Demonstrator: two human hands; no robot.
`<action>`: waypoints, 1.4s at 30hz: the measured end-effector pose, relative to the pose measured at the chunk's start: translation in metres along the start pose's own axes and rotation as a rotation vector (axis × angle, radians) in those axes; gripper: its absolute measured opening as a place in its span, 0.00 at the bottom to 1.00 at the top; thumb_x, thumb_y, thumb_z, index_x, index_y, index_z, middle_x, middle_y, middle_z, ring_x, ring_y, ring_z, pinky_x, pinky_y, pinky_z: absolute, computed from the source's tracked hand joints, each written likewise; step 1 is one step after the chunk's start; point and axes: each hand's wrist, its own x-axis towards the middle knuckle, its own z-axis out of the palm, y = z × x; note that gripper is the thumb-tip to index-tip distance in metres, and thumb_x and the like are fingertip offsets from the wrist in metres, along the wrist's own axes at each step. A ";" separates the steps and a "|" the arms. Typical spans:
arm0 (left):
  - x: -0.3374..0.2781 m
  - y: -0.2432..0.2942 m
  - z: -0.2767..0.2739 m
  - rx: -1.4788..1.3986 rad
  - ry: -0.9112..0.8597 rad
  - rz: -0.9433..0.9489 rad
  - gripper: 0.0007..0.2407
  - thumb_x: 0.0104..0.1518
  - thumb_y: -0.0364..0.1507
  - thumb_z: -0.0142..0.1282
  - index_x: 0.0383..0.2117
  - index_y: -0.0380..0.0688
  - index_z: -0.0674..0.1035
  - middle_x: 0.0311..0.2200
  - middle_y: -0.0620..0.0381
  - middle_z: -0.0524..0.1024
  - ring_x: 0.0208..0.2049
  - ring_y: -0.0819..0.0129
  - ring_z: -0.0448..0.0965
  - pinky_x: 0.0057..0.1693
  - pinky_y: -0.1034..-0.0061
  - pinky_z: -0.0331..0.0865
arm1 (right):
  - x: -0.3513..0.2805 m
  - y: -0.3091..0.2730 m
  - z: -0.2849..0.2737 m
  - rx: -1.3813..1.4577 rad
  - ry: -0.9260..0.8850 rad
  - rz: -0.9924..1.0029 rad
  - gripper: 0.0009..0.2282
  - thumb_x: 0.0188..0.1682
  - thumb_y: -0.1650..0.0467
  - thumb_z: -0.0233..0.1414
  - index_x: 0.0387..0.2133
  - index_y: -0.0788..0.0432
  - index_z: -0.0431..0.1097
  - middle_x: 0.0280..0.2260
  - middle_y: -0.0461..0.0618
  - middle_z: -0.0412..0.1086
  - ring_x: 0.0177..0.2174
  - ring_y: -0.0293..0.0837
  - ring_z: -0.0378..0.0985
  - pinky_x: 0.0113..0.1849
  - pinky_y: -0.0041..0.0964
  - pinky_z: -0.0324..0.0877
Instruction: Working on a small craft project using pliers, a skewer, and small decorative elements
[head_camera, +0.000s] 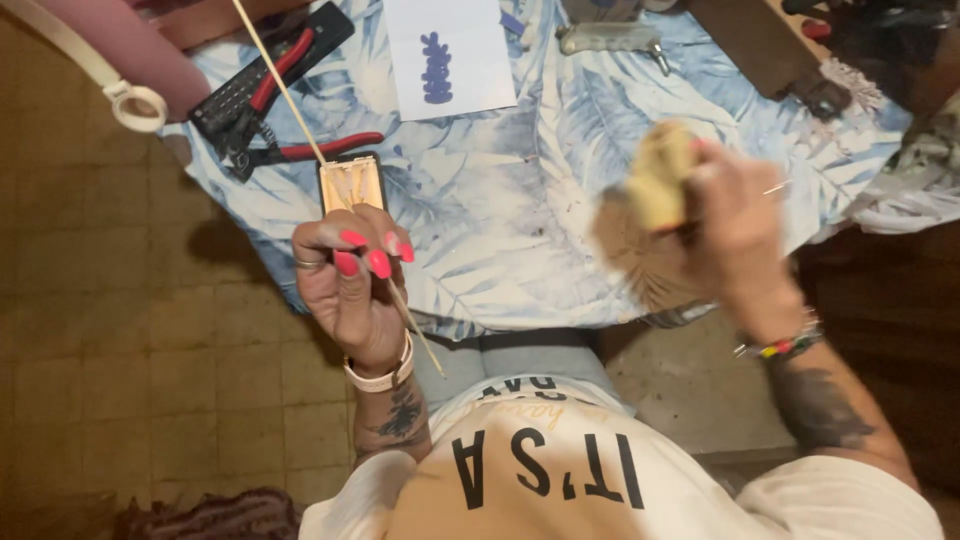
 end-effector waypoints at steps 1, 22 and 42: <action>0.000 -0.002 -0.006 0.006 0.008 0.006 0.04 0.54 0.29 0.43 0.27 0.44 0.64 0.17 0.61 0.58 0.23 0.70 0.59 0.30 0.82 0.57 | 0.003 -0.016 0.015 0.007 0.000 -0.009 0.15 0.37 0.75 0.54 0.33 0.71 0.56 0.38 0.68 0.60 0.31 0.57 0.60 0.33 0.47 0.59; -0.008 0.003 -0.032 -0.076 0.051 0.042 0.05 0.53 0.26 0.42 0.25 0.39 0.62 0.15 0.56 0.56 0.22 0.67 0.61 0.30 0.78 0.65 | 0.026 -0.111 0.092 0.059 0.013 0.076 0.11 0.31 0.67 0.54 0.24 0.60 0.64 0.35 0.62 0.64 0.27 0.57 0.66 0.25 0.43 0.61; -0.001 -0.008 -0.029 -0.080 0.054 0.041 0.05 0.52 0.26 0.43 0.24 0.38 0.63 0.14 0.55 0.58 0.21 0.65 0.63 0.29 0.76 0.67 | -0.022 -0.025 0.083 0.107 0.077 0.112 0.15 0.29 0.71 0.59 0.26 0.67 0.61 0.36 0.68 0.62 0.33 0.62 0.65 0.37 0.50 0.56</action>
